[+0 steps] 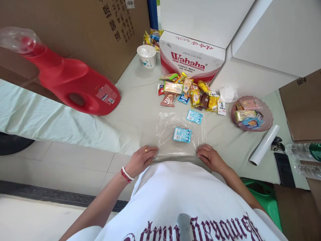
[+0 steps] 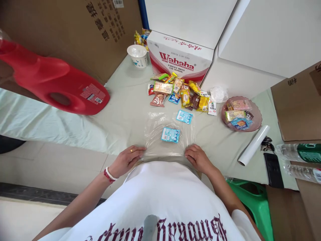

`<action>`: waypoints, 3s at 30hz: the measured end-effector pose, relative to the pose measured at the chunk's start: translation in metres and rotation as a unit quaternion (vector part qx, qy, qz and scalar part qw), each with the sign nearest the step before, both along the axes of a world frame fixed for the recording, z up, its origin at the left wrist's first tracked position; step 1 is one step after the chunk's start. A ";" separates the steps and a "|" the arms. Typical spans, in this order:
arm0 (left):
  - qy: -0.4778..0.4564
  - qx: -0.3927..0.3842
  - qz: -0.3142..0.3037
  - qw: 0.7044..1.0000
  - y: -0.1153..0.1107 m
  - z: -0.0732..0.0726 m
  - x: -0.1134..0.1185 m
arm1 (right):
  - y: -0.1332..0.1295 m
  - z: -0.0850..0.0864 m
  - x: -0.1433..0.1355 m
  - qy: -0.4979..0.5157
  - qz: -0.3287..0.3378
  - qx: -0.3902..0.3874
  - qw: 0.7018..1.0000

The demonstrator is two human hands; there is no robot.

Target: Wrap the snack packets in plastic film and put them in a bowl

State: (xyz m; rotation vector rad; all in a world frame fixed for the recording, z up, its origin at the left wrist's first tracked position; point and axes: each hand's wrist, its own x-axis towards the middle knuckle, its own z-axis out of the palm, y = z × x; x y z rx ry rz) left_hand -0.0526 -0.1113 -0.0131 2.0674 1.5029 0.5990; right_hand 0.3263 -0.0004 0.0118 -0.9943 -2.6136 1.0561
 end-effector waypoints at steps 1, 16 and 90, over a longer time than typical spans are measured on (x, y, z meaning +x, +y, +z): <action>-0.011 0.000 0.003 1.000 -0.004 0.002 0.001 | -0.004 0.004 0.001 -0.004 0.011 -0.009 1.000; 0.008 -0.043 0.214 0.976 0.099 0.000 0.000 | 0.106 0.005 -0.038 -0.035 -0.149 -0.089 0.984; -0.017 -0.151 0.306 0.940 0.111 0.008 0.054 | 0.054 -0.024 -0.082 -0.005 0.135 0.148 0.980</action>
